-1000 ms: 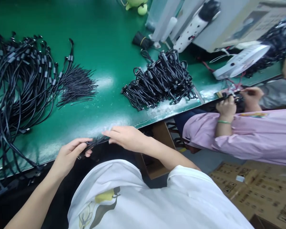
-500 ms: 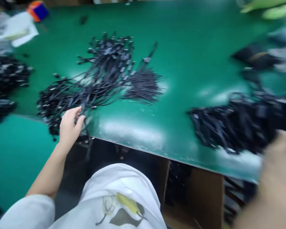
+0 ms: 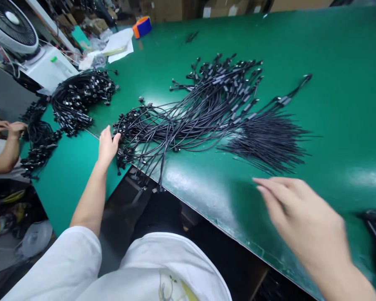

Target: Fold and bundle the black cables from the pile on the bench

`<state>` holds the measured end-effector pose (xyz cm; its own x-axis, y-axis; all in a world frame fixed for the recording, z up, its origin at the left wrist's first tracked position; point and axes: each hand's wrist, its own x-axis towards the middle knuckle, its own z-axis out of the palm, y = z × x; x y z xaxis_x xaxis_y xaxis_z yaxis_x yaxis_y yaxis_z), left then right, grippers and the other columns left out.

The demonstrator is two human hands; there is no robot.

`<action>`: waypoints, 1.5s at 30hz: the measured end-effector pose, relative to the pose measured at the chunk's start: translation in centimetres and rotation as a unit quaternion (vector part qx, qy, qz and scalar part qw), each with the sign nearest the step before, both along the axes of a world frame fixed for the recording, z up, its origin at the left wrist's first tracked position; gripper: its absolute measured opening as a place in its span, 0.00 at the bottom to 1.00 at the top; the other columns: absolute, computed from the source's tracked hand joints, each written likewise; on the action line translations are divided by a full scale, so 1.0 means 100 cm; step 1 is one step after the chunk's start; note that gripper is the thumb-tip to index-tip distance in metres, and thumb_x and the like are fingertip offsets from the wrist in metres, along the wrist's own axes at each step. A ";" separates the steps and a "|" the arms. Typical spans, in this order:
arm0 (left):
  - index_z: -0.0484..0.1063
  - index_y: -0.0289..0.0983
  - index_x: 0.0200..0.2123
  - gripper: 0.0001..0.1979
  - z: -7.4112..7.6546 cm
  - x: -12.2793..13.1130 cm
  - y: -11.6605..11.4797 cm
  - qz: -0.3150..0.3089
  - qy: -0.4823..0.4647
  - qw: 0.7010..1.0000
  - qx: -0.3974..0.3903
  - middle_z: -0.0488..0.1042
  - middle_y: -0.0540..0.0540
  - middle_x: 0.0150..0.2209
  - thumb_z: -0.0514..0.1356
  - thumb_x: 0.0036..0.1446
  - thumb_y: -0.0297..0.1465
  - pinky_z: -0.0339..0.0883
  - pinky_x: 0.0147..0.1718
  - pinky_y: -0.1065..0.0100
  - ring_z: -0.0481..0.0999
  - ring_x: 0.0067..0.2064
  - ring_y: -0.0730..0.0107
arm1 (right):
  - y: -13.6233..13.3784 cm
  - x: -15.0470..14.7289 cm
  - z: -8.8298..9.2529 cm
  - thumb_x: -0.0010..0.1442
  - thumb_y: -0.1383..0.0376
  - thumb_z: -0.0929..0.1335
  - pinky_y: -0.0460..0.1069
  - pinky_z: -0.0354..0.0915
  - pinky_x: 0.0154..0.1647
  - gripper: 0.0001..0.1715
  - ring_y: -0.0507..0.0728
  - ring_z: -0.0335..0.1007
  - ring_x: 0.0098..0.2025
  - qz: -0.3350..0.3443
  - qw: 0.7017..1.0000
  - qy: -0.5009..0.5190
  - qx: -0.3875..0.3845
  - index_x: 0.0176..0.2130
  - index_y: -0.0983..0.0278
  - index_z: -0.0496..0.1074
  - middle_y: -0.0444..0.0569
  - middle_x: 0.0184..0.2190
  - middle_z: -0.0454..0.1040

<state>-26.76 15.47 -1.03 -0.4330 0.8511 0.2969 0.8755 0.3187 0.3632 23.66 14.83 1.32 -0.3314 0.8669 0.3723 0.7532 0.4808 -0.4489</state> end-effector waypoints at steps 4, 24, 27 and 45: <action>0.72 0.34 0.49 0.17 -0.011 -0.035 -0.011 -0.015 -0.046 0.995 -0.086 0.77 0.36 0.45 0.55 0.62 0.37 0.61 0.56 0.52 0.73 0.49 0.54 | 0.032 -0.090 -0.008 0.66 0.56 0.61 0.56 0.73 0.37 0.14 0.61 0.78 0.37 0.167 0.983 -0.013 -0.077 0.42 0.52 0.76 0.47 0.38 0.80; 0.74 0.36 0.44 0.14 0.148 0.028 -0.081 -0.218 -0.599 0.759 0.133 0.57 0.58 0.19 0.65 0.57 0.38 0.43 0.11 0.81 0.47 0.14 0.87 | 0.193 -0.273 0.097 0.67 0.61 0.49 0.37 0.62 0.31 0.34 0.39 0.71 0.26 0.133 0.982 0.110 -0.080 0.41 0.79 0.74 0.50 0.33 0.77; 0.73 0.33 0.41 0.16 0.119 0.014 -0.084 -0.175 -0.607 0.775 0.018 0.64 0.54 0.24 0.67 0.55 0.38 0.48 0.13 0.81 0.55 0.17 0.87 | 0.194 -0.253 0.122 0.68 0.67 0.56 0.39 0.65 0.30 0.24 0.45 0.76 0.34 0.051 0.955 0.291 -0.001 0.50 0.81 0.70 0.61 0.43 0.77; 0.76 0.38 0.39 0.16 0.097 -0.001 -0.114 -0.211 -0.539 0.808 0.110 0.59 0.55 0.20 0.66 0.54 0.43 0.53 0.18 0.77 0.56 0.18 0.83 | 0.120 -0.217 0.157 0.69 0.71 0.62 0.39 0.69 0.40 0.08 0.40 0.69 0.31 0.183 0.976 0.120 -0.009 0.36 0.69 0.68 0.42 0.35 0.73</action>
